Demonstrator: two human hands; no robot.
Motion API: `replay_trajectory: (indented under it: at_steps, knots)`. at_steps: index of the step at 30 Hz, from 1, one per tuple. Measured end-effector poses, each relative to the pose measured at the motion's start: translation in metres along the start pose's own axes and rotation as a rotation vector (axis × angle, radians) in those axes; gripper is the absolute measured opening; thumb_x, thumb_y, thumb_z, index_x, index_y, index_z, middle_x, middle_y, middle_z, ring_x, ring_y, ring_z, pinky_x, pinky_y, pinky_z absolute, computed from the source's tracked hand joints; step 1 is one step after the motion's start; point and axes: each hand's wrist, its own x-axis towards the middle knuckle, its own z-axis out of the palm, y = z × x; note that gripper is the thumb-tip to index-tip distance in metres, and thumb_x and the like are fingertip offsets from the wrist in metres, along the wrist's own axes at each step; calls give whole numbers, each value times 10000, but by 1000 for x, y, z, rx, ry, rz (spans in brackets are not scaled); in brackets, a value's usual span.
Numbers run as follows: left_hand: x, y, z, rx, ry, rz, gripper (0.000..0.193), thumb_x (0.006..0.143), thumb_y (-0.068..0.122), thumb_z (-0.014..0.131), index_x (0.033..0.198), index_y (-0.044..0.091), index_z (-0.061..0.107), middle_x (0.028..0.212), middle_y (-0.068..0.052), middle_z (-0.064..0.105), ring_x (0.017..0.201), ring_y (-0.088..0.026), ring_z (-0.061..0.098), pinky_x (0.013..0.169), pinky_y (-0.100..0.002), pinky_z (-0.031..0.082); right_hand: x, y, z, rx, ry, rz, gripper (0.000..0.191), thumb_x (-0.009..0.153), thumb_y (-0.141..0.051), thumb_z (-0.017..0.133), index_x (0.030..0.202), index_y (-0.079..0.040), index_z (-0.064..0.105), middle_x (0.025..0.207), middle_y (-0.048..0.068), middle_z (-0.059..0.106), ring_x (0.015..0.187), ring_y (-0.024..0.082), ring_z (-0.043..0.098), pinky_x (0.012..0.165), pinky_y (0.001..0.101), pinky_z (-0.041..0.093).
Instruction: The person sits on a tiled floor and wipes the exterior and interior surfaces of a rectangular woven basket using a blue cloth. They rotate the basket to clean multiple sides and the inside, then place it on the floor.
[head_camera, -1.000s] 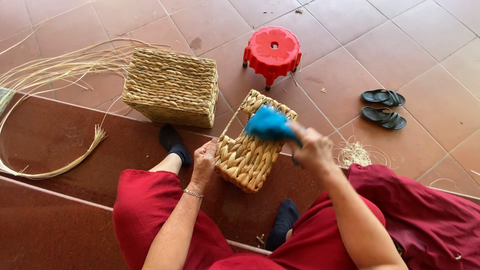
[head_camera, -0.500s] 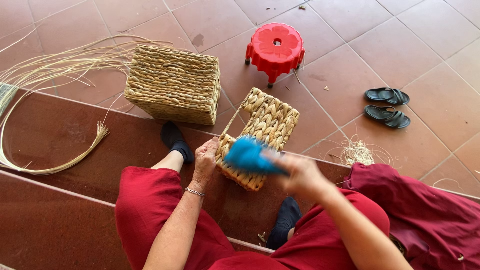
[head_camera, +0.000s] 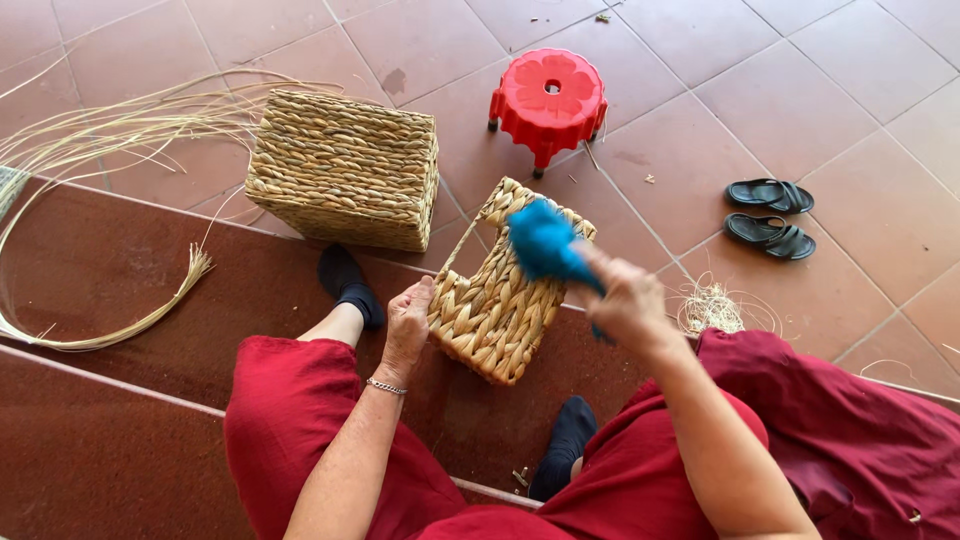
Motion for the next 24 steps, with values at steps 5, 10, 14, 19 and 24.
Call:
replay_trajectory:
  at_steps: [5,10,14,19,24]
  knots:
    - [0,1,0,-70,29,-156,423,1066,333,472,998,2,727,897,-15,745,760,-79,650,689,-249,530,-59,-58,16,1,-387,-249,712,778,-289,808,1442,-292,551,845,174,654,726,346,698,646,482,566]
    - [-3,0,-3,35,-40,-195,516,1151,399,473,1035,-31,732,872,-32,695,708,-87,552,622,-268,449,-27,-25,13,20,-92,-322,631,750,-252,775,1360,-301,621,923,149,719,777,330,721,636,445,579]
    - [-3,-1,-3,91,-57,-137,551,1090,424,463,1077,-60,724,979,-39,743,858,-76,641,776,-260,533,30,8,4,-263,22,119,587,896,-359,736,1451,-256,571,959,191,719,770,317,721,688,466,576]
    - [4,1,-3,173,23,-144,743,1061,559,323,1136,-69,713,977,-65,757,878,-89,672,824,-242,542,26,-40,4,-245,-161,-17,676,859,-493,727,1439,-217,518,852,202,694,698,323,706,624,466,575]
    - [5,-3,-10,193,138,-233,785,1045,603,291,1113,-56,713,899,-68,728,809,-100,667,767,-246,541,-18,-97,6,-80,-476,-330,594,822,-429,766,1346,-223,577,840,195,663,683,342,700,593,478,566]
